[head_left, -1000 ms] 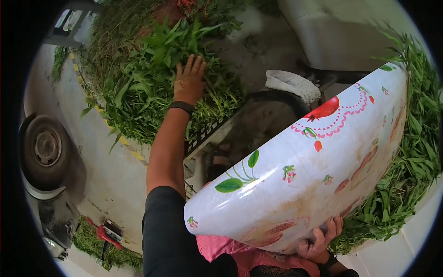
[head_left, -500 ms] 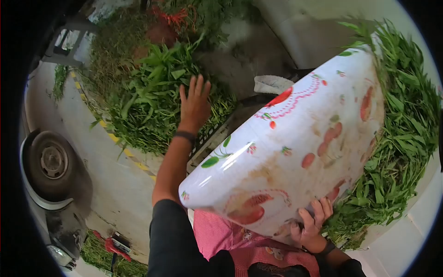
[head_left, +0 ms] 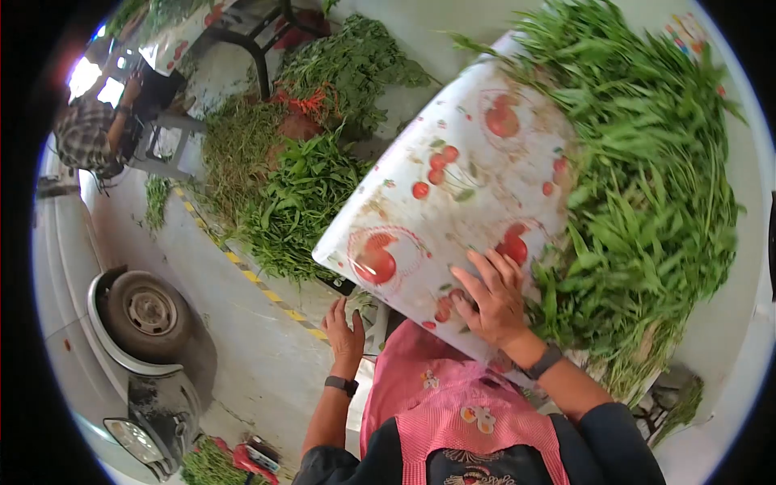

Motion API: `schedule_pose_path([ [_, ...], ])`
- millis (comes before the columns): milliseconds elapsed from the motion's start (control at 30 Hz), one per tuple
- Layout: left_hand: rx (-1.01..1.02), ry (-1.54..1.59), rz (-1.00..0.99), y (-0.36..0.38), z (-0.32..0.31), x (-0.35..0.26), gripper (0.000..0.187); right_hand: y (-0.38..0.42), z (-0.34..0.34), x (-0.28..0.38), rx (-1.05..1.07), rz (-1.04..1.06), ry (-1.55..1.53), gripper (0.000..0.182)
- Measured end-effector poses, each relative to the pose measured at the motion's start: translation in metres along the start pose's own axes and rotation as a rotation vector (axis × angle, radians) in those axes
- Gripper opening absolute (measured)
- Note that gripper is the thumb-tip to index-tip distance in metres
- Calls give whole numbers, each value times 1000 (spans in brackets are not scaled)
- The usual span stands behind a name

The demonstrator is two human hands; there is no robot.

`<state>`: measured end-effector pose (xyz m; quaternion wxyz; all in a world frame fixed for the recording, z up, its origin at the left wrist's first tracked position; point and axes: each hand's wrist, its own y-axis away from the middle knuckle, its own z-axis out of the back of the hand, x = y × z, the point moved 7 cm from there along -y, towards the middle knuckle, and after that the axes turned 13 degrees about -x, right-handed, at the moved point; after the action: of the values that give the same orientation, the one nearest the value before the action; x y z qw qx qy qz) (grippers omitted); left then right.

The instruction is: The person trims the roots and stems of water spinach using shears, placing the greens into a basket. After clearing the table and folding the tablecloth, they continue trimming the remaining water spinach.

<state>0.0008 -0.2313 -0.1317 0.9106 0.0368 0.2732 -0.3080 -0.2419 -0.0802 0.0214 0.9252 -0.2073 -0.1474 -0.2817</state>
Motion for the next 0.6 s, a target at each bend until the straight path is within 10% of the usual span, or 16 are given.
schedule_pose_path([
  [300, -339, 180, -321, -13, 77, -185, 39, 37, 57, -9, -67, -78, -283, 40],
  [600, -20, -89, -603, 44, -33, -332, 65, 203, 199, -61, -279, -304, -216, 23],
])
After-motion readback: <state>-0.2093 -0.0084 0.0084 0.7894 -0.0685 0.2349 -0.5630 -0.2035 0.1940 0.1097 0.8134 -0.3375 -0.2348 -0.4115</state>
